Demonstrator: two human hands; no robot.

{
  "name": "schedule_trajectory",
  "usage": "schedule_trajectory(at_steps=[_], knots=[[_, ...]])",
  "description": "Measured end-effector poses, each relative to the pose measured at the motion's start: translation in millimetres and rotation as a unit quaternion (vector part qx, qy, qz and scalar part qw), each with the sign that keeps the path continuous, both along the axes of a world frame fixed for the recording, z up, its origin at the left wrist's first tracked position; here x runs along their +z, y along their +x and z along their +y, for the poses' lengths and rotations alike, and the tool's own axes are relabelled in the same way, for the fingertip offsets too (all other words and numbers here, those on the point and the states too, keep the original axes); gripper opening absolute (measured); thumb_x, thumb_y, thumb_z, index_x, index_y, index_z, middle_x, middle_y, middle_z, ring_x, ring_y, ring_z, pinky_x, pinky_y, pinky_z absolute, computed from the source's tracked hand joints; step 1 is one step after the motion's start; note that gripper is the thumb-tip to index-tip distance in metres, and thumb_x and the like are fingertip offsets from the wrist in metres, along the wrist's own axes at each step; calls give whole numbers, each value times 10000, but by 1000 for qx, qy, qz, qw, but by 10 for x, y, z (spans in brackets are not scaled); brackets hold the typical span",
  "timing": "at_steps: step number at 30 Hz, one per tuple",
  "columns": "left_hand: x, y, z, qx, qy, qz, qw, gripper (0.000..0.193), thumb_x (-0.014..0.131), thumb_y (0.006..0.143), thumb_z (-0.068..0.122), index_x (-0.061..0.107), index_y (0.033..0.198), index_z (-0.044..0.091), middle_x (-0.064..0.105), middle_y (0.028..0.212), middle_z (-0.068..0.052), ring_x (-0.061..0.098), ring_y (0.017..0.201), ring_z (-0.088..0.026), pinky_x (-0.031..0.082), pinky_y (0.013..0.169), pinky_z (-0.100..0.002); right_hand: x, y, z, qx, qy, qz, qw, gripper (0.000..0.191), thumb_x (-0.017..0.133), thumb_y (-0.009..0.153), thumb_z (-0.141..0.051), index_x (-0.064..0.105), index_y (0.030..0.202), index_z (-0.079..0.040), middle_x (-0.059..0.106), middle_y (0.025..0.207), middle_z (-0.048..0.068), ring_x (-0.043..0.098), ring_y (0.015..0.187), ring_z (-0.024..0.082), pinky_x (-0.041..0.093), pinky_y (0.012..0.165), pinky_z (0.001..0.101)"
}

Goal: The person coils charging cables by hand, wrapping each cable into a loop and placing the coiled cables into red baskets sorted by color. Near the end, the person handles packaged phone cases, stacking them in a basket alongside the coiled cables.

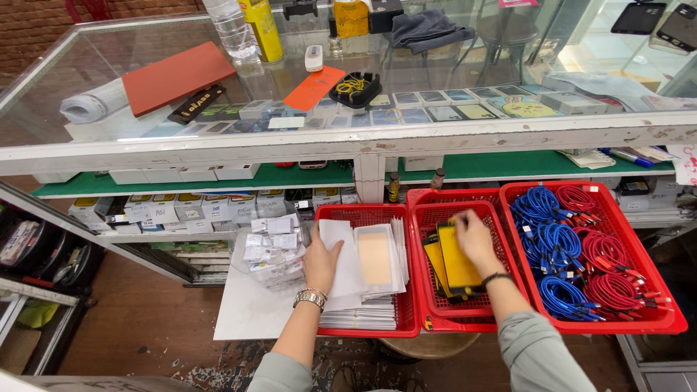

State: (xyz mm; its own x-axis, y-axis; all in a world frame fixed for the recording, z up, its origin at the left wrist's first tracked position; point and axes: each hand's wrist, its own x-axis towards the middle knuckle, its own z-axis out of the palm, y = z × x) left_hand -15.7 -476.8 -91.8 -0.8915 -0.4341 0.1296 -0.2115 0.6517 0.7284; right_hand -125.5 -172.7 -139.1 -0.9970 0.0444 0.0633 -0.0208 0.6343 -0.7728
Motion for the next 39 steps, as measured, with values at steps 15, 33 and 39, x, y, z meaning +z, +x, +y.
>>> schedule_trajectory(at_steps=[15, 33, 39], knots=[[-462, 230, 166, -148, -295, 26, 944, 550, 597, 939, 268, 496, 1462, 127, 479, 1477, -147, 416, 1350, -343, 339, 1047, -506, -174, 760, -1614, 119, 322, -56, 938, 1186, 771, 762, -670, 231, 1476, 108, 455, 1342, 239, 508, 1197, 384, 482, 952, 468], [114, -422, 79, -135, 564, -41, 814, 433, 672, 949, 388, 624, 1259, 91, 688, 1256, -65, 642, 1130, -169, 490, 977, -353, 106, 544, -1356, 173, -333, -43, 926, 503, 704, 902, -90, 521, 1359, 16, 696, 1192, 152, 694, 1036, 228, 563, 883, 384], [225, -522, 283, -142, 620, 12, 771, 358, 687, 956, 319, 696, 1141, 12, 759, 1076, -78, 728, 905, -145, 591, 799, -305, 73, 632, -1117, 188, -373, -189, 889, 406, 644, 964, -219, 626, 1263, 56, 747, 1110, 112, 737, 939, 170, 640, 783, 317]])
